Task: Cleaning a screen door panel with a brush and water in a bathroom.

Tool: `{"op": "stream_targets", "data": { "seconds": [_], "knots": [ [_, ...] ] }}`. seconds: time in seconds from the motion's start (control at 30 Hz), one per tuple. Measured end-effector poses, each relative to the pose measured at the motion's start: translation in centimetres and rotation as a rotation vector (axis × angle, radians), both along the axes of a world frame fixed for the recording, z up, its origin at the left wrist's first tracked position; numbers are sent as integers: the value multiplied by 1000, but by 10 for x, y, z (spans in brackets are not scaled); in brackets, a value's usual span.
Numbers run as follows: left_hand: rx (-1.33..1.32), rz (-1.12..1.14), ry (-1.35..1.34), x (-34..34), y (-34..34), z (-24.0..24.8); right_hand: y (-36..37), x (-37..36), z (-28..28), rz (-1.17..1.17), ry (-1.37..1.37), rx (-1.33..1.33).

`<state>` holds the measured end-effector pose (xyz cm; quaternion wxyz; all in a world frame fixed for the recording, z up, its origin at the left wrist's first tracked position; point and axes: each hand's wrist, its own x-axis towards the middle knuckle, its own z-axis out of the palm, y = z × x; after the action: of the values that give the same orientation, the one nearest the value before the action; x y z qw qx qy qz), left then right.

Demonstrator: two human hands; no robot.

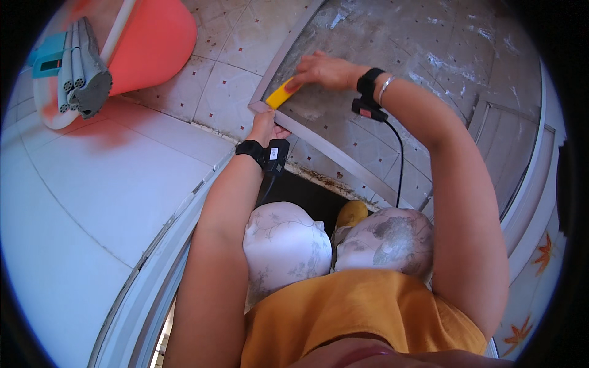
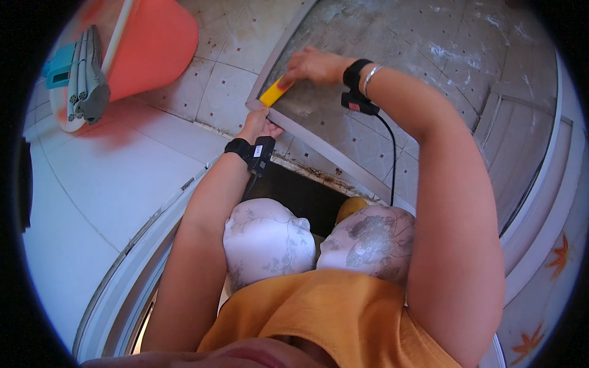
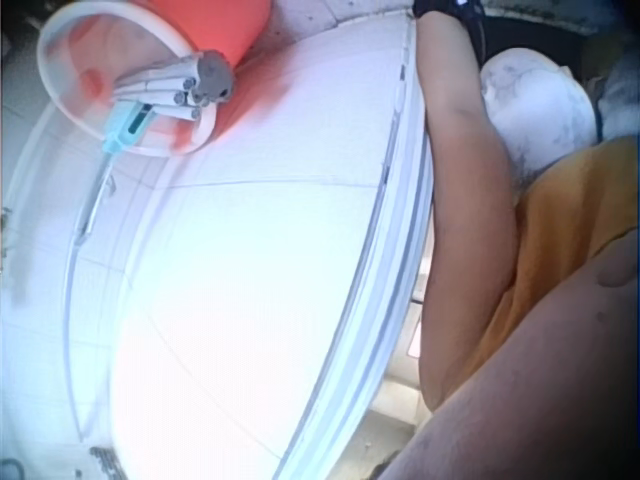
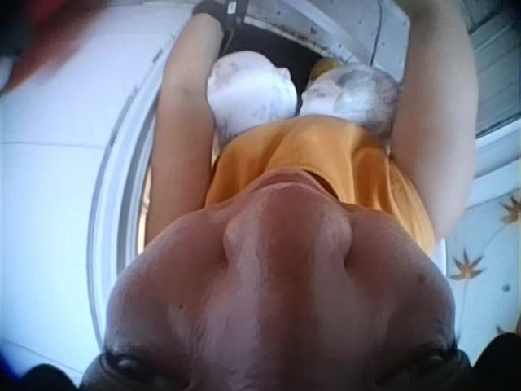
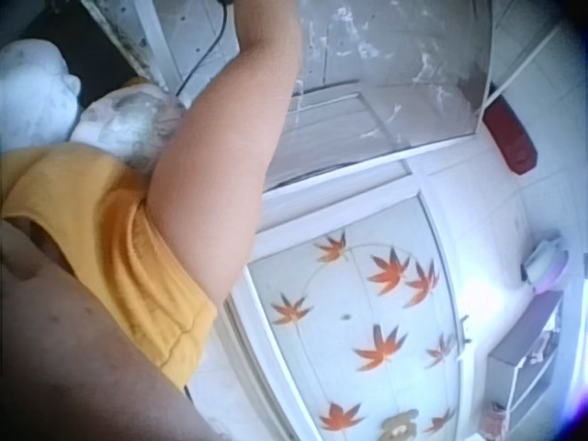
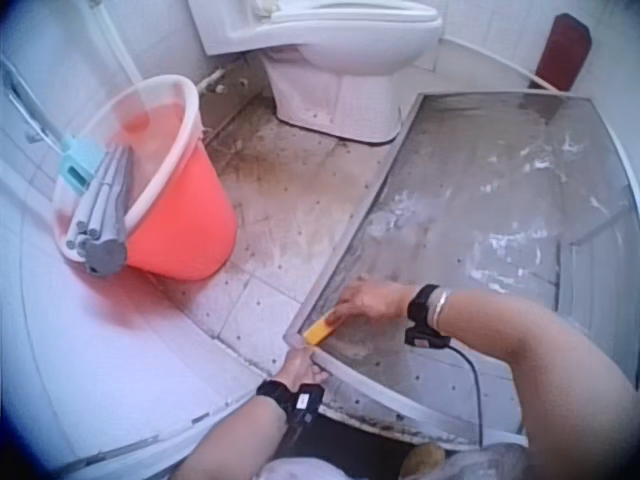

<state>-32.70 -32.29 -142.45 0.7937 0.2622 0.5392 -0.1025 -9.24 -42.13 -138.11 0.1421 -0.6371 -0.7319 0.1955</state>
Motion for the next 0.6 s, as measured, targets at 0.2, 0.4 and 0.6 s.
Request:
{"op": "stream_targets", "data": {
  "seconds": [0.2, 0.4, 0.6],
  "knots": [
    [32, -12, 80, 1, -1, 9, -27, 87, 2, -760, -340, -163],
    [21, 1, 51, -6, 6, 11, 13, 21, 14, 50, -88, -104],
    [-12, -51, 71, 17, -15, 10, -79, 172, -62, -937, -179, -61]
  ]
}}
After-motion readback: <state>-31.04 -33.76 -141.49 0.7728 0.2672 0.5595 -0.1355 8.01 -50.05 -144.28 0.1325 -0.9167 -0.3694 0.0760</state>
